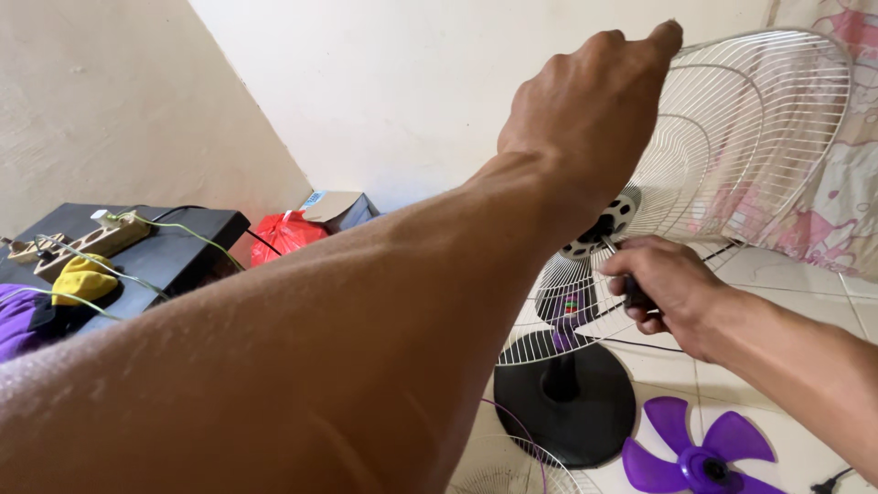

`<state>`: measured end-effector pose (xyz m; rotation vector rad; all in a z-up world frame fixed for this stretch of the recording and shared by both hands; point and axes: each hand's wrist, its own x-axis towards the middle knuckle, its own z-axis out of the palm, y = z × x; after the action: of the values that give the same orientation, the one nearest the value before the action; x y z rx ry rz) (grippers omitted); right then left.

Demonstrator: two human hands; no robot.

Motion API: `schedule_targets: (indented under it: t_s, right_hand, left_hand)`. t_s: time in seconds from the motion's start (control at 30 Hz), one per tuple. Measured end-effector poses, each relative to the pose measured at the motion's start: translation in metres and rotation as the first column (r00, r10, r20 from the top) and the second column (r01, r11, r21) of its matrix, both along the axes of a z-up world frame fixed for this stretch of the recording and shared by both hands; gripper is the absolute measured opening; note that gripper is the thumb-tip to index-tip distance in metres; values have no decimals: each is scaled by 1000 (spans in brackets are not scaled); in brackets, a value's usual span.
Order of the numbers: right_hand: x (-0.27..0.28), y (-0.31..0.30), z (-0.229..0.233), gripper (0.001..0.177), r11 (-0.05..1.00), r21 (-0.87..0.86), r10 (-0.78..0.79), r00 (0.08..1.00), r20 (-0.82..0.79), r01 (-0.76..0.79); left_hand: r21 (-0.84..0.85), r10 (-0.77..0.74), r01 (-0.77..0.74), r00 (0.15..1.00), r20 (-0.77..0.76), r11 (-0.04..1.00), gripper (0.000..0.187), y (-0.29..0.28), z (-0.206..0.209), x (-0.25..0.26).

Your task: The person assembles a standing electric fan by attaching the purple fan blade to the motor hub, then fitting the front and rear wire cages. The person uses a screwdriver to tighten the central hub nut and secures the cages to the fan stand.

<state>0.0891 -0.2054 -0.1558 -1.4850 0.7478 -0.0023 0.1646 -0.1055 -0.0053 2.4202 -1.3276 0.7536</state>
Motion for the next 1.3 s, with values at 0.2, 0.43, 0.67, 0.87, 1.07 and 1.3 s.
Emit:
schedule_targets:
  t_s: [0.2,0.43,0.67,0.87,1.07,1.3]
  right_hand:
    - [-12,-12,-36,25,972,186,-167,978,123,143]
    - [-30,-6,-40,39,944,207,-288,948,138,257]
    - [-25,-6,-39,44,962,273,-73,970,230,8]
    - [12,-28,-48,30,740,641,93,974,207,-206]
    - [20,-24,-40,34,694,719,-60,993,102,-32]
    - [23,-8,-18,23,669,738,-66,981,181,-91]
  left_hand:
    - [30,3,-3,1000,6,1000,46,-2,-3,0]
    - [-44,-39,40,999,32,998,46,5,-9,0]
    - [-51,-32,34,999,31,998,49,10,-14,1]
    - [-117,-79,85,995,52,989,40,10,-17,4]
    - [-125,-41,46,998,46,991,46,2,-23,9]
    - [-162,-90,64,984,-155,985,42,26,5,10]
